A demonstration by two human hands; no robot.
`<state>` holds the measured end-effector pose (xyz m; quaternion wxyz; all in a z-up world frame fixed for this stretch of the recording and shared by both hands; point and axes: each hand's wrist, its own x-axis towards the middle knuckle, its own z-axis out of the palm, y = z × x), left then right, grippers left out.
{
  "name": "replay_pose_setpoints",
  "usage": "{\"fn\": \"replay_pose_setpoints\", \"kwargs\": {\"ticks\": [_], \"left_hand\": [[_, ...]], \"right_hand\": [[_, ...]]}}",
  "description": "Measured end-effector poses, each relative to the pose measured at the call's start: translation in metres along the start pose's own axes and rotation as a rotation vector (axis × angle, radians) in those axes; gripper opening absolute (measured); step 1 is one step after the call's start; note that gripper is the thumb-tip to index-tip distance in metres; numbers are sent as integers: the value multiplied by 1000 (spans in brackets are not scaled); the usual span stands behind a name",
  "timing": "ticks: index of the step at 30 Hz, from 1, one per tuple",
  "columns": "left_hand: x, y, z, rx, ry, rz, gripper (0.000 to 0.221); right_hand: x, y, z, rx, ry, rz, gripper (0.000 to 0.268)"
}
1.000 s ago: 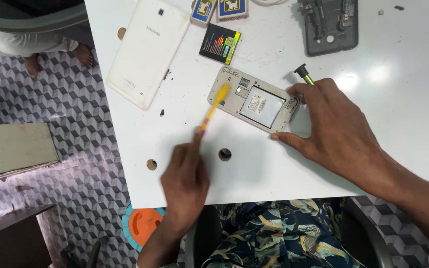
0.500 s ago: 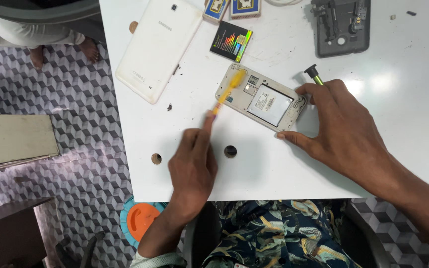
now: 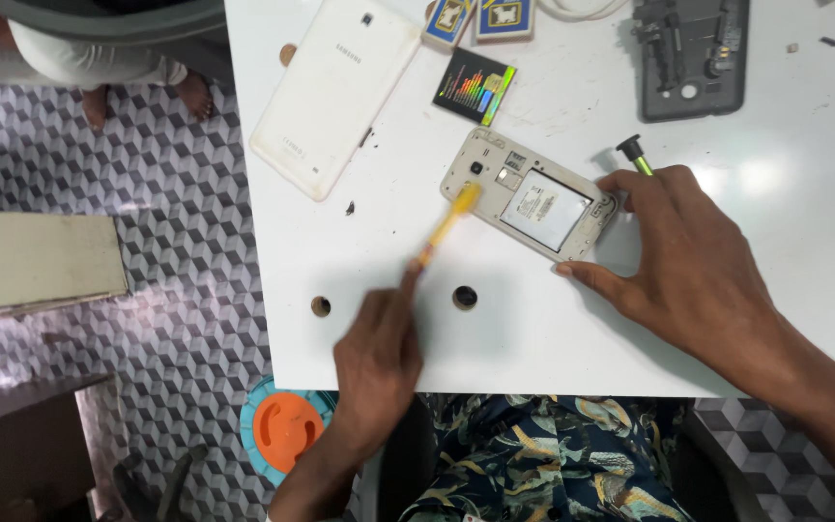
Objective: The person disassembles a smartphone, removes the back cover and battery, and cleans the internal components with a toothbrush. They then reassemble the phone by placing the battery and back cover back into position.
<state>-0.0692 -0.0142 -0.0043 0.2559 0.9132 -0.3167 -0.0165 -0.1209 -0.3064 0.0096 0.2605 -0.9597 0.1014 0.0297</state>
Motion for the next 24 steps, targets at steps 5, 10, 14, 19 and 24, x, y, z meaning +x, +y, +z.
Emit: {"fn": "replay_pose_setpoints", "kwargs": {"ticks": [5,10,14,19,24], "left_hand": [[-3,-2,2,11,39,191,54],[17,-19,-17,93,236,-62,52],[38,-19,-31,26,268,-21,36],[94,-20,-34,-78,116,-140,28],[107,6,-51,10,292,304,32]], "right_hand": [[1,-3,-1,-26,-69,76,87],[2,-5,-3,-15,-87,114,88],[1,-4,-2,-8,-148,182,89],[-2,-5,-7,-9,-139,187,86],[-4,-4,-13,20,-130,172,88]]}}
